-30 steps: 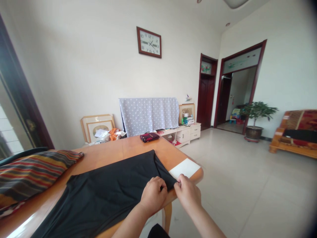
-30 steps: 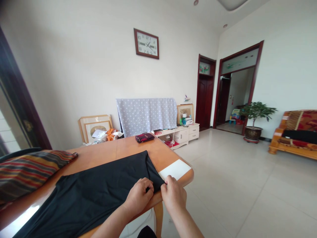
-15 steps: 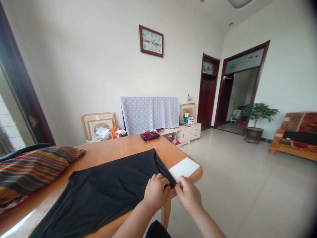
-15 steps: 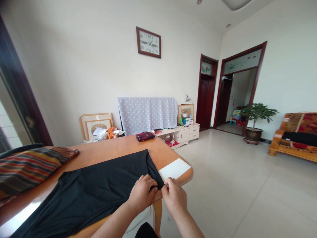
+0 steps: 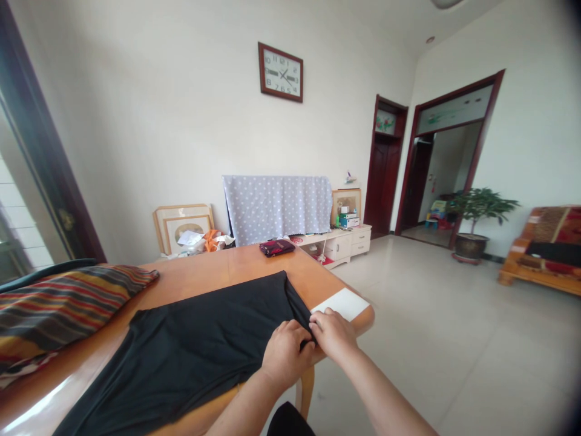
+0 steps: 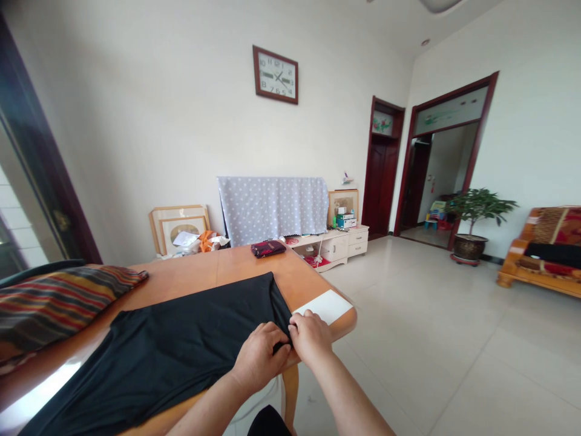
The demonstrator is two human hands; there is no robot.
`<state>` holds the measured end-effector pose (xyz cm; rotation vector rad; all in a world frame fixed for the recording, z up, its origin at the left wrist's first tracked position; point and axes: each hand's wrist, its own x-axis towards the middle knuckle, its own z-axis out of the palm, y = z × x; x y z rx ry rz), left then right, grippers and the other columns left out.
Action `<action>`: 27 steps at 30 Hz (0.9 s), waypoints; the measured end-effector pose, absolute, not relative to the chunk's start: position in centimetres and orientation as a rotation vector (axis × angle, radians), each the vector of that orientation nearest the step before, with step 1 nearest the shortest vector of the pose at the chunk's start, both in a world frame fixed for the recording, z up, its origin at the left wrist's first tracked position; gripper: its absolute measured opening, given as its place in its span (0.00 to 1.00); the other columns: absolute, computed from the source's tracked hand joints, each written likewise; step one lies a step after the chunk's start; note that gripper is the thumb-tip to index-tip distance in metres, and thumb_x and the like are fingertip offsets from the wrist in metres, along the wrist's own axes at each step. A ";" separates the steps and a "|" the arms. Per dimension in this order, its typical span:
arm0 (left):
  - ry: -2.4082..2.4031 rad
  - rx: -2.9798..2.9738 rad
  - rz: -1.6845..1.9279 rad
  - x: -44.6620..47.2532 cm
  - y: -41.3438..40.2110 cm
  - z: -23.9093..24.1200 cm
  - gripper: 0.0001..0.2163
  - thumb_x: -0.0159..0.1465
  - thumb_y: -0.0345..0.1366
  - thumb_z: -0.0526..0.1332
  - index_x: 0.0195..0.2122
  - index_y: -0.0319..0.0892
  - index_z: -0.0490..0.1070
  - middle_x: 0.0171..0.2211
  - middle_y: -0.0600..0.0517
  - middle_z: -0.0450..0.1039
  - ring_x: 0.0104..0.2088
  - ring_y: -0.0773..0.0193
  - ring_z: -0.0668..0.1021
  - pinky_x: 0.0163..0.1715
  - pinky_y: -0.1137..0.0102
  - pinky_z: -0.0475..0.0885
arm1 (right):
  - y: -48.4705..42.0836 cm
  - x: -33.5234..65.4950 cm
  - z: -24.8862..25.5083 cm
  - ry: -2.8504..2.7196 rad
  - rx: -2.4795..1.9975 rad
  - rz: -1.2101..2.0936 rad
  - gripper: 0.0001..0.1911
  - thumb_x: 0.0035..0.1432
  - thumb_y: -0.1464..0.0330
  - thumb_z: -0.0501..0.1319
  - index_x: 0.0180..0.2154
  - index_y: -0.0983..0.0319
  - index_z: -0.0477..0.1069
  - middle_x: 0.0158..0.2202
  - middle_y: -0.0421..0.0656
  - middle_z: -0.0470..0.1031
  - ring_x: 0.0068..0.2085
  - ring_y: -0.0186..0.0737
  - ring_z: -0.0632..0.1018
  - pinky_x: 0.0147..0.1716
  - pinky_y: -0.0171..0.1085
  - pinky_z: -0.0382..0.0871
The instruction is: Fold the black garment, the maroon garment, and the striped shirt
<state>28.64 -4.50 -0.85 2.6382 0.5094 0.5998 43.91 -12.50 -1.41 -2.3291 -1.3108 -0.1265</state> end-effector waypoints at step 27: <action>1.261 2.379 1.117 7.0 -1.1 0.0 0.12 0.69 0.38 0.51 0.45 0.47 0.73 0.43 0.51 0.75 0.47 0.61 0.76 0.48 0.68 0.70 | -12.0 45.0 -5.5 -1.511 -2.313 -0.104 0.18 0.64 0.59 0.50 0.44 0.53 0.76 0.43 0.48 0.76 0.42 0.48 0.77 0.38 0.40 0.65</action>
